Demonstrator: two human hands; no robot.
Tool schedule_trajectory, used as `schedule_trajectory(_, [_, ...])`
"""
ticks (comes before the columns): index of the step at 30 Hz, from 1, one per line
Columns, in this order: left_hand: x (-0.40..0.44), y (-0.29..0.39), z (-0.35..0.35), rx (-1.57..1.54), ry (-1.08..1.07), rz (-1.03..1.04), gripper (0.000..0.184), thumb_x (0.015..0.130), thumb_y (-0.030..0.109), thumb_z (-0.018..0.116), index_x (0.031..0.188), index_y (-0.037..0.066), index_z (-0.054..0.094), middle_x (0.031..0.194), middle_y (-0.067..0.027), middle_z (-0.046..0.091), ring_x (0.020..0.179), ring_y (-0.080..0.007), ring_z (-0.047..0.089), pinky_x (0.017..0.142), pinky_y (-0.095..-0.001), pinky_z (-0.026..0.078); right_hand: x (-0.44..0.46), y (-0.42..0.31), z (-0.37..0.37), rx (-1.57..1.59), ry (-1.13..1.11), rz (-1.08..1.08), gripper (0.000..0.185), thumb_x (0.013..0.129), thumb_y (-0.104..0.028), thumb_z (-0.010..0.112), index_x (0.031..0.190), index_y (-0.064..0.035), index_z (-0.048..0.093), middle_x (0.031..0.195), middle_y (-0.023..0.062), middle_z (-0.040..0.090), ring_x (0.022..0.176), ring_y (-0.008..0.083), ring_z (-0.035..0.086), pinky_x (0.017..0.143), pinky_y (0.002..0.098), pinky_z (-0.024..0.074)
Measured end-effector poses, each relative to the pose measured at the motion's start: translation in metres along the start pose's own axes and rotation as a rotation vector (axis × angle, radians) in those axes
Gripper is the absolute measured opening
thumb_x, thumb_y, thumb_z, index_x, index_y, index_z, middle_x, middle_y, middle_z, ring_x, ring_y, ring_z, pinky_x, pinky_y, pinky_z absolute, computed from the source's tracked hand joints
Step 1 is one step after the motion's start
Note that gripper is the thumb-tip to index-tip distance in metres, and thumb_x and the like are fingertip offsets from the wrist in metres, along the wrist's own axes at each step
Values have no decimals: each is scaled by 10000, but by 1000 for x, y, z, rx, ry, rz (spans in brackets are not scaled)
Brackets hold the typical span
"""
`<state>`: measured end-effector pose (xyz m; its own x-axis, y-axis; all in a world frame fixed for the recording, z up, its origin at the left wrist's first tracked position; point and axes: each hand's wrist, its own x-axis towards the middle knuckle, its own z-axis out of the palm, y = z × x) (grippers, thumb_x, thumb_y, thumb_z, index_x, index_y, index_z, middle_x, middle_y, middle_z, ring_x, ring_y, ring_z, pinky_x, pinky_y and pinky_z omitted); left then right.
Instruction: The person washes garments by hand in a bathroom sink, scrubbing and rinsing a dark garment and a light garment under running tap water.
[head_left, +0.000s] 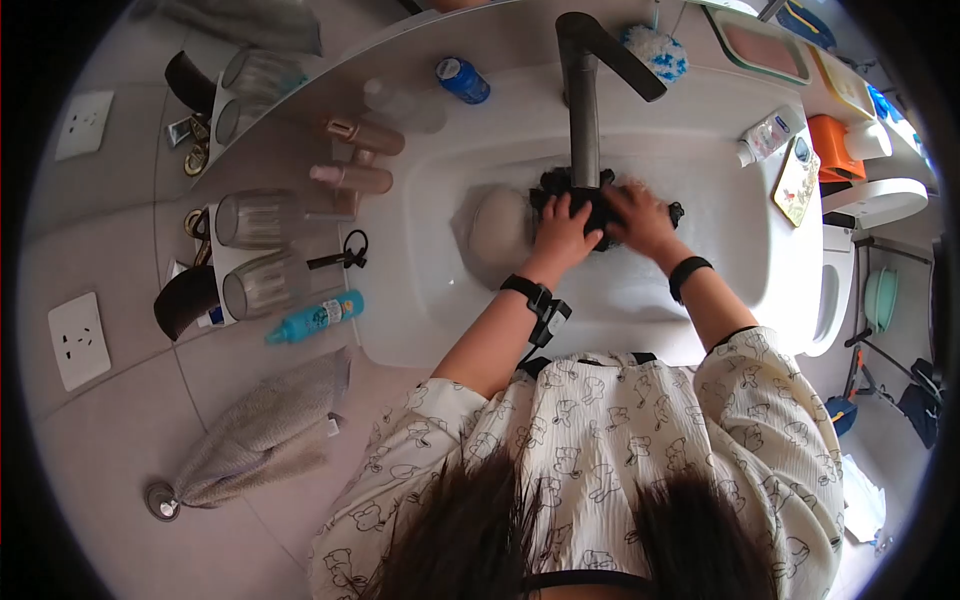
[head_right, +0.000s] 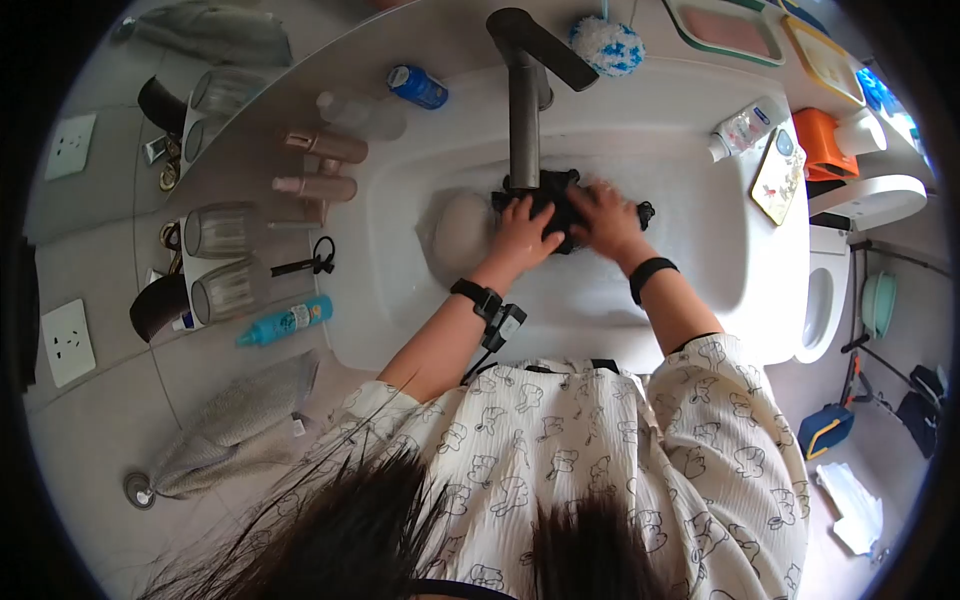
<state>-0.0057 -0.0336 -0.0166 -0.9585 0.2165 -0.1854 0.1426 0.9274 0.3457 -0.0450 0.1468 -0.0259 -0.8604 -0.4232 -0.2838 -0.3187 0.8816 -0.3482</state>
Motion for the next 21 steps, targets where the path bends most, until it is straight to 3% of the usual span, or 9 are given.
schedule_trajectory(2, [4,-7,7,-22,-159,23,601,801,413,563,1258,45,431,1346,-199,317,1200,-392,340,973,-428,341,-9,8,6,-87,-84,-150,540,787,-377,591,1283,-254,417,1406,101,235,1304,332,205,1000,535,260])
schedule_trajectory(5, [16,-13,4,-1364,-99,-268,677,826,531,504,1299,62,383,1376,-168,307,1287,-304,261,1021,-437,270,9,37,10,-149,91,-120,513,780,-342,601,1261,-251,449,1424,79,202,1310,316,195,967,548,294])
schedule_trajectory(6, [17,-4,-10,-1359,-107,-269,677,826,531,504,1299,62,383,1376,-168,307,1287,-304,261,1021,-437,270,21,34,21,42,136,-20,476,779,-295,588,1232,-201,474,1354,107,295,1235,315,290,945,503,328])
schedule_trajectory(8, [19,10,-16,-1781,-8,-984,713,829,578,460,1325,80,343,1313,-122,414,1225,-279,373,1019,-393,283,35,21,31,415,223,180,409,779,-199,562,1175,-102,524,1213,164,482,1087,313,480,901,412,395])
schedule_trajectory(12, [18,-3,-10,-2204,-255,-626,653,847,629,330,1292,152,360,1275,-103,423,1231,-229,350,993,-412,322,22,-69,-17,1247,-39,255,311,793,-195,481,1026,-1,551,1038,181,568,1006,263,531,847,350,410])
schedule_trajectory(14, [13,-20,0,-2279,-275,-720,611,855,620,315,1221,141,416,1230,-93,454,1204,-221,377,988,-415,333,1,-102,-34,1323,151,117,280,788,-172,543,1011,-4,562,945,132,596,934,236,546,784,320,432])
schedule_trajectory(15, [12,-37,21,-2515,-436,-316,597,854,626,310,1168,140,456,1157,-79,498,1101,-214,457,922,-393,389,-6,-116,-39,1324,154,126,280,788,-172,543,1011,-4,562,945,132,596,934,236,546,784,320,432])
schedule_trajectory(17, [-5,5,-28,-2264,-70,-558,523,856,607,352,1050,147,510,971,-37,554,881,-184,557,778,-341,464,-14,-134,-45,961,470,-258,224,840,-131,486,1028,-47,573,991,241,570,808,329,604,664,397,489])
schedule_trajectory(21, [5,18,-20,-2167,-117,-634,518,845,608,379,1042,147,509,949,-28,555,862,-174,557,737,-332,463,8,-112,-27,728,601,-100,231,728,-219,657,815,-23,571,818,164,512,823,358,481,743,414,409])
